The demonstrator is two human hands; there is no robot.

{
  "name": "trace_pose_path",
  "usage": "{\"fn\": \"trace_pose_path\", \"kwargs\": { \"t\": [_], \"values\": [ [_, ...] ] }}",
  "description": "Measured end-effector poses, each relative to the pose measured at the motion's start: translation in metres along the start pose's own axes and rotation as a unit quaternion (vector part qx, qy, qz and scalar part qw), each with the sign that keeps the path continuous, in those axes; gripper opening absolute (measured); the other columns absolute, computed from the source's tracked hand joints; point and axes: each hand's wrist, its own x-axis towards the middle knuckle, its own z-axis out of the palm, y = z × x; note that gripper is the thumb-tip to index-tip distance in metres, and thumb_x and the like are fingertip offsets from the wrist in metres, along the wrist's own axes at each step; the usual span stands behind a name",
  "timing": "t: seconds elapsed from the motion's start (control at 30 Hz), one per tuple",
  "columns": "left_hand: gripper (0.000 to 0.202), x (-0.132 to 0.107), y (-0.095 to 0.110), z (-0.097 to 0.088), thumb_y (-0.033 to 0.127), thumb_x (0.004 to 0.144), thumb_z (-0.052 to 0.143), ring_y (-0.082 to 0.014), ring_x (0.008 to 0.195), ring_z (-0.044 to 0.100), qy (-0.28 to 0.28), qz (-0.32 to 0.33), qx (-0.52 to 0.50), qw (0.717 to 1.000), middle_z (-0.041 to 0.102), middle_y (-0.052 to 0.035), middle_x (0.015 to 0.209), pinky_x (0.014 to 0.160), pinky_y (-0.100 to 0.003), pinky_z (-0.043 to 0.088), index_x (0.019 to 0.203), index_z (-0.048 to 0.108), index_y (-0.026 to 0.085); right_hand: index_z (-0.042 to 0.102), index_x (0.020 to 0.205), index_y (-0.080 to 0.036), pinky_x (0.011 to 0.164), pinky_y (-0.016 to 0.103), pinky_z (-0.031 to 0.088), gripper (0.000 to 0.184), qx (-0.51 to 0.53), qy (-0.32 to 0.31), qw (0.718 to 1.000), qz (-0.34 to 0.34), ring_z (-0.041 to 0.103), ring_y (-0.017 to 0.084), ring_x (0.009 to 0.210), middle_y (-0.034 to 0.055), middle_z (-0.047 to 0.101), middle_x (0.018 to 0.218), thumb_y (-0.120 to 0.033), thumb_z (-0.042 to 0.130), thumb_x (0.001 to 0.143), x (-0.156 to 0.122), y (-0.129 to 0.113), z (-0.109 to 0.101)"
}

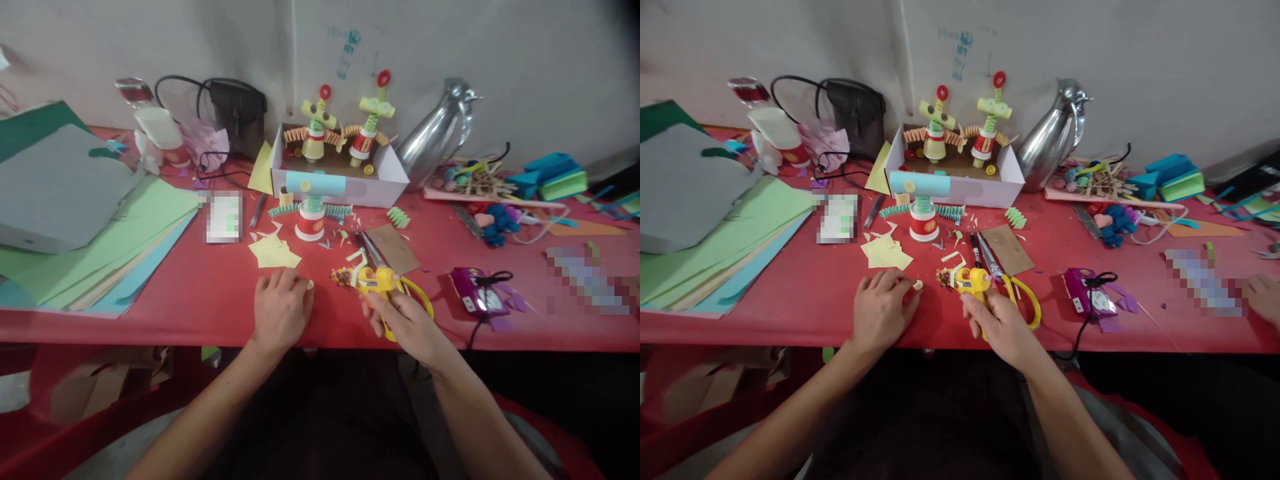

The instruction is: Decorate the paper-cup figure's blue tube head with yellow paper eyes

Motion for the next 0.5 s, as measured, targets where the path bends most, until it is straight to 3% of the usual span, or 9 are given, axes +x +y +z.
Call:
{"fn": "trace_pose_path", "kwargs": {
  "t": [0.3,0.4,0.5],
  "values": [
    [0.020,0.019,0.002,-0.004,0.020,0.089,0.054,-0.0273,0.088,0.055,-0.024,0.049,0.034,0.998,0.066,-0.0110,0.098,0.070,-0.043,0.035,0.075,0.068,0.019,0.057,0.076,-0.021,0.055,0.027,0.042,0.048,0.006,0.016,1.000,-0.005,0.051,0.013,0.053,-0.0024,0.056,0.056,-0.062,0.045,0.097,-0.005,0.003,-0.004],
    [0.016,0.019,-0.001,-0.005,0.021,0.086,0.059,-0.0253,0.088,0.055,0.011,-0.023,-0.064,0.998,0.065,-0.0085,0.095,0.075,-0.042,0.039,0.076,0.071,0.020,0.057,0.077,-0.021,0.054,0.027,0.040,0.048,0.018,0.010,1.000,-0.011,0.049,0.012,0.052,-0.0028,0.055,0.056,-0.062,0.045,0.097,-0.006,0.003,-0.005],
    [0.010,0.017,-0.006,-0.005,0.025,0.081,0.067,-0.0211,0.086,0.058,-0.008,-0.148,-0.230,0.962,0.062,-0.0052,0.090,0.076,-0.035,0.045,0.073,0.073,0.021,0.056,0.077,-0.021,0.054,0.027,0.040,0.047,0.037,0.000,0.999,-0.013,0.049,0.013,0.052,-0.0028,0.055,0.056,-0.062,0.044,0.097,-0.007,0.001,-0.004]
  ]
}}
